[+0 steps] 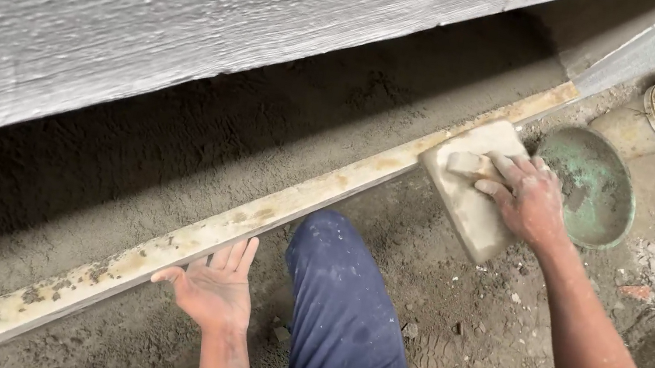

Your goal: The person kneels beside a concrete ledge with a wooden guide strip and uses a trowel to apply and press mortar along the edge, scooping material from a green basin. They then use a flat float to smooth the mortar surface along the strip, working section by section along the ledge.

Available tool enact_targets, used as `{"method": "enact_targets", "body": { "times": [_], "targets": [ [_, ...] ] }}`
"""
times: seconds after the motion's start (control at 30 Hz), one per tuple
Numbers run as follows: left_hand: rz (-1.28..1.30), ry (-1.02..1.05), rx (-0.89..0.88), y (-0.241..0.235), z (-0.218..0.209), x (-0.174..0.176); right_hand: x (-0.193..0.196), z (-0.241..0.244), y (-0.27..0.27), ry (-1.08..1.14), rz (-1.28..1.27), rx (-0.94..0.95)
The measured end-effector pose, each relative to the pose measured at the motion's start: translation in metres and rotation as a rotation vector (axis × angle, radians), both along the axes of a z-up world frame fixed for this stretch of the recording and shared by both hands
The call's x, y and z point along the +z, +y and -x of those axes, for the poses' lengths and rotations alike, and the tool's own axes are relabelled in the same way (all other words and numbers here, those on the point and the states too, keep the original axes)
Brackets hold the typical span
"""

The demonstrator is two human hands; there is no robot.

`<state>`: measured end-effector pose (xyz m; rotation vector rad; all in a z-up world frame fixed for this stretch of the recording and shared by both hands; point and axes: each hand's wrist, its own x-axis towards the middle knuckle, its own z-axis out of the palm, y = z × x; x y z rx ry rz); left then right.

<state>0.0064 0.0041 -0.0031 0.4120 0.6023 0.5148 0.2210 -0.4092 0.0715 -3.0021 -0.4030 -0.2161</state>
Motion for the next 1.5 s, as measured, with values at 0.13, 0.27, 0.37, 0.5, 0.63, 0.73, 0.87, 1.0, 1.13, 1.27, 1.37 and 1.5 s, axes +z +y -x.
{"method": "enact_targets", "body": {
  "times": [0.13, 0.27, 0.37, 0.5, 0.63, 0.73, 0.87, 1.0, 1.13, 1.27, 1.37, 1.5],
  "targets": [
    [-0.024, -0.045, -0.034, -0.001, -0.002, 0.007, 0.017, -0.022, 0.019, 0.099, 0.018, 0.07],
    [0.015, -0.133, -0.051, 0.002, 0.002, -0.015, 0.026, -0.054, 0.033, 0.129, -0.033, 0.02],
    [0.032, -0.109, -0.07, 0.003, 0.001, -0.01, 0.037, -0.068, 0.056, 0.185, -0.083, -0.063],
    [0.071, -0.066, -0.059, 0.004, -0.001, -0.005, 0.039, -0.067, 0.09, 0.418, -0.22, -0.178],
    [0.056, -0.066, -0.056, 0.003, -0.001, -0.006, 0.008, -0.057, 0.127, 0.324, 0.134, 0.18],
    [0.017, -0.06, -0.059, 0.002, -0.002, -0.002, 0.009, -0.021, 0.187, 0.093, 0.239, 0.439],
    [0.083, -0.119, -0.032, 0.004, 0.001, -0.022, 0.016, 0.004, 0.208, -0.051, 0.142, 0.6],
    [0.224, -0.227, 0.062, 0.002, 0.008, -0.064, 0.037, 0.006, 0.193, 0.077, 0.295, 0.436],
    [0.132, -0.015, 0.099, 0.0, 0.0, -0.026, 0.025, -0.019, 0.127, 0.122, 0.479, 0.023],
    [0.119, 0.024, 0.098, -0.001, -0.003, -0.013, -0.004, -0.084, 0.04, 0.1, 0.364, -0.171],
    [0.068, 0.008, 0.088, -0.002, -0.001, -0.031, -0.018, -0.134, 0.025, -0.091, 0.29, -0.198],
    [0.084, 0.045, 0.089, -0.002, -0.001, -0.029, -0.029, -0.158, 0.047, -0.068, 0.307, -0.262]
  ]
}}
